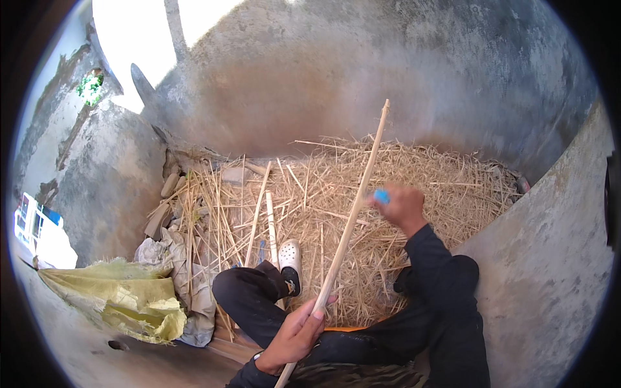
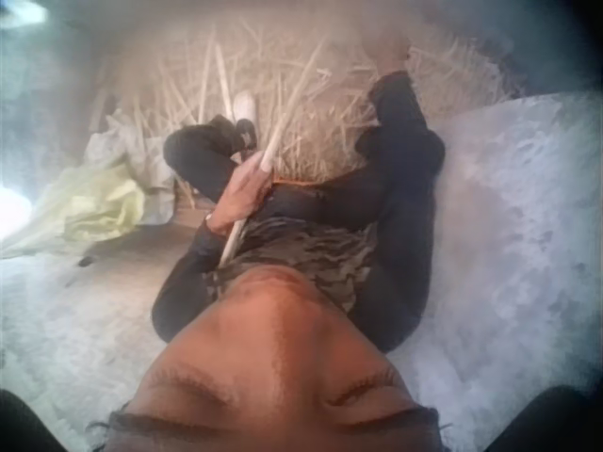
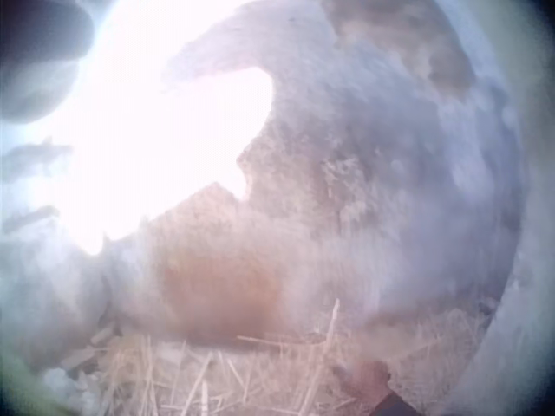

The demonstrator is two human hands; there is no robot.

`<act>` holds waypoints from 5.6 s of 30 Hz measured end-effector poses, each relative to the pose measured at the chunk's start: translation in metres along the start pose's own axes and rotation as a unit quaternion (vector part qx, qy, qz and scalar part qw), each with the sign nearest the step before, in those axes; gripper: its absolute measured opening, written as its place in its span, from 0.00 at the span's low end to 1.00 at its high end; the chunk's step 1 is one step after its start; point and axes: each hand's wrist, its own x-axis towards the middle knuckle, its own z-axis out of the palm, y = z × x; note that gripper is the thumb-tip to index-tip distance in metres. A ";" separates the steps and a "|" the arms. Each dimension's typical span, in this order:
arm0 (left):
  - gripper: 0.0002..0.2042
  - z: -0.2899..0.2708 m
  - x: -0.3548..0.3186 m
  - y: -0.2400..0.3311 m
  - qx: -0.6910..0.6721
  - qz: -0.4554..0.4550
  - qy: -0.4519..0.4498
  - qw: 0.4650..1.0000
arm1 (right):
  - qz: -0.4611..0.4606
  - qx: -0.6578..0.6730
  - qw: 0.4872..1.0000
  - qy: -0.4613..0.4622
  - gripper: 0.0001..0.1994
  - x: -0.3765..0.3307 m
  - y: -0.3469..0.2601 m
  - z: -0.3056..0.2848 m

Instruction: The person sits on a straw-covered floor and uses a blue utility knife to peel the outer layer off long, thin wooden sticks. They hold the stick in one hand and scrape the blade along its length, occasionally rotating it to work on different sides.

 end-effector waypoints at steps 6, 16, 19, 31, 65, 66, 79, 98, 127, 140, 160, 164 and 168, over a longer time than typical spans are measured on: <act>0.22 -0.007 -0.010 -0.008 -0.026 -0.052 0.019 0.998 | 0.173 0.109 0.977 0.066 0.34 0.029 0.031 -0.038; 0.21 -0.004 -0.003 0.000 0.011 0.021 0.026 0.999 | -0.073 0.167 0.980 -0.074 0.32 -0.021 -0.081 -0.047; 0.21 0.000 -0.002 -0.002 0.014 0.019 0.027 0.999 | -0.002 0.132 0.987 -0.092 0.32 -0.010 -0.057 -0.037; 0.22 0.007 -0.002 0.004 0.049 0.024 0.035 0.998 | -0.051 0.160 0.983 -0.068 0.35 -0.024 -0.077 -0.043; 0.21 0.002 -0.012 -0.014 0.267 0.132 0.133 0.945 | -0.073 0.155 0.983 -0.066 0.35 -0.019 -0.065 -0.043; 0.21 0.002 -0.015 -0.012 0.270 0.116 0.132 0.947 | -0.055 0.163 0.983 -0.064 0.35 -0.019 -0.062 -0.038; 0.21 0.006 -0.015 -0.004 0.261 0.101 0.132 0.951 | -0.062 0.189 0.976 -0.089 0.35 -0.027 -0.069 -0.044; 0.22 0.012 -0.034 -0.014 0.247 0.065 0.066 0.964 | 0.111 -0.007 0.994 -0.002 0.37 0.034 0.052 -0.011; 0.23 -0.010 -0.056 -0.007 0.027 -0.029 0.116 0.992 | 0.474 -0.027 0.879 -0.035 0.43 0.003 0.216 0.028; 0.24 0.007 -0.056 -0.018 0.005 -0.014 0.043 0.999 | 0.175 0.106 0.978 -0.044 0.38 0.057 0.062 -0.024; 0.20 0.000 -0.050 -0.015 -0.025 -0.065 0.062 0.996 | 0.386 0.093 0.917 -0.019 0.42 0.051 0.134 0.012; 0.21 -0.007 -0.040 -0.018 -0.079 -0.011 0.034 0.996 | 0.325 0.271 0.905 -0.044 0.36 0.052 0.094 -0.008; 0.22 -0.009 -0.040 -0.016 -0.084 -0.006 0.008 0.996 | 0.264 0.328 0.907 0.011 0.30 0.045 0.077 -0.010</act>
